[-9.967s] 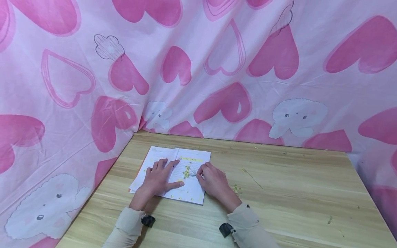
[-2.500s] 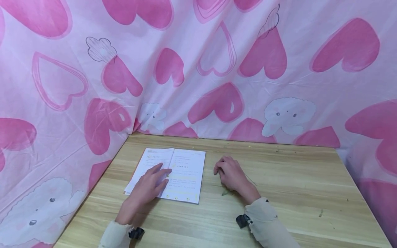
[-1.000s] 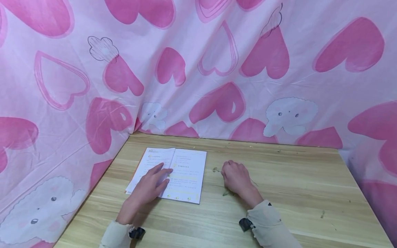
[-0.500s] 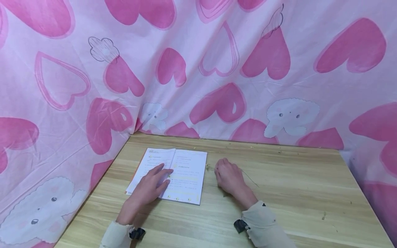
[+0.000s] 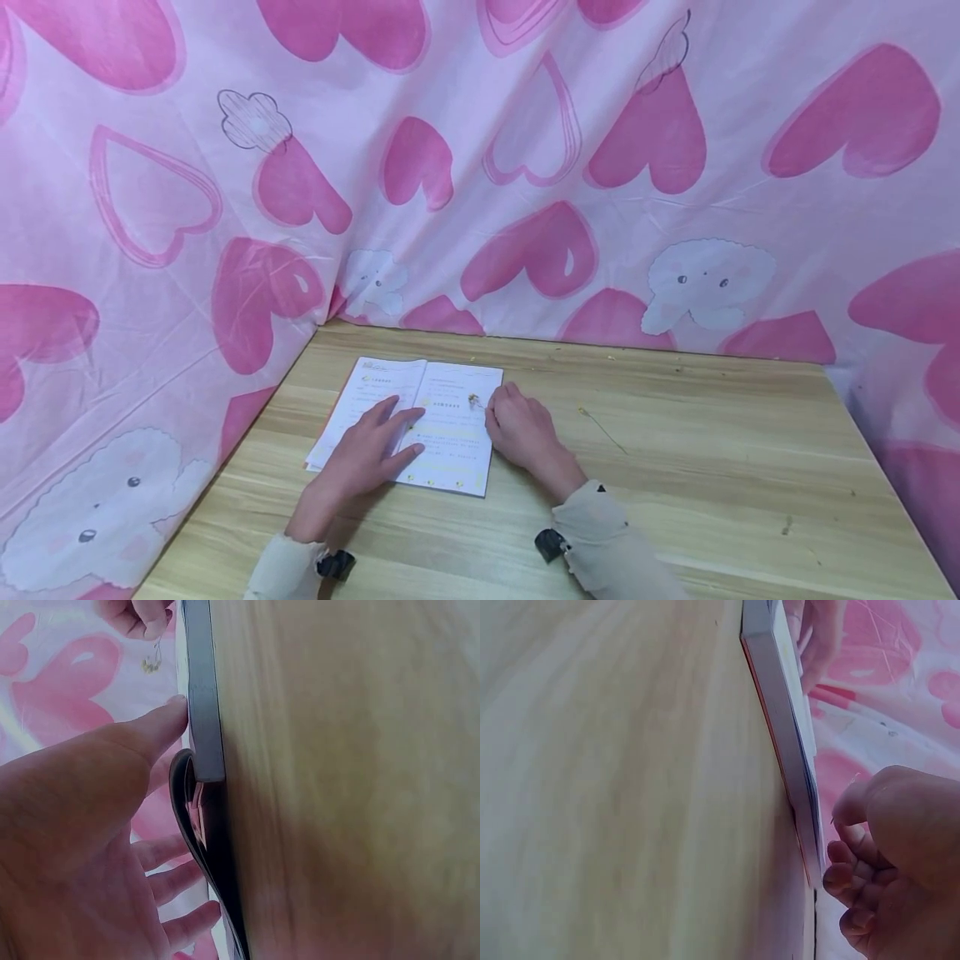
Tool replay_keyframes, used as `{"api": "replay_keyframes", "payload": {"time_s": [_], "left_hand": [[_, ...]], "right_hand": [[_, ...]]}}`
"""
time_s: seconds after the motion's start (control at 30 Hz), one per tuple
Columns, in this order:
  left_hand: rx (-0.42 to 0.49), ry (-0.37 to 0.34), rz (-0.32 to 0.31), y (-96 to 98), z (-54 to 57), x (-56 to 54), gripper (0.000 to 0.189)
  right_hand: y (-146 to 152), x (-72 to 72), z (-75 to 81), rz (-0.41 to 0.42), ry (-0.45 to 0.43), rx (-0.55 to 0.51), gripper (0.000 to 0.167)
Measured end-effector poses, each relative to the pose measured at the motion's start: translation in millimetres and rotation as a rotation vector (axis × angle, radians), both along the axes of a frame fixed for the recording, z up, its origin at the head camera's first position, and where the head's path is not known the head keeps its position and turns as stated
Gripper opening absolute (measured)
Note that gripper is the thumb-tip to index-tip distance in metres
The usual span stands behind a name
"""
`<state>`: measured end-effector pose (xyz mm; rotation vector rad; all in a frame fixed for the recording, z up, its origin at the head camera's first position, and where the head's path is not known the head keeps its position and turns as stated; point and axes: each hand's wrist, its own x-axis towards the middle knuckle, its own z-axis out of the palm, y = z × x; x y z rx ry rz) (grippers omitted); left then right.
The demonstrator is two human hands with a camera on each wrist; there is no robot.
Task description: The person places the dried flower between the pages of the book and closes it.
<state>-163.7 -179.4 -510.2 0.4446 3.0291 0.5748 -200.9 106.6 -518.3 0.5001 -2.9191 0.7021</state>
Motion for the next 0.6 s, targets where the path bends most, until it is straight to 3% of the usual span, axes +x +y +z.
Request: {"api": "replay_keyframes", "payload": {"time_s": [0.6], "left_hand": [[-0.011,-0.017,0.022,2.0,1.4,-0.4,0.058]], "right_hand": [[-33,-6.8,-2.9,-0.099,-0.122,-0.049,0.011]]}}
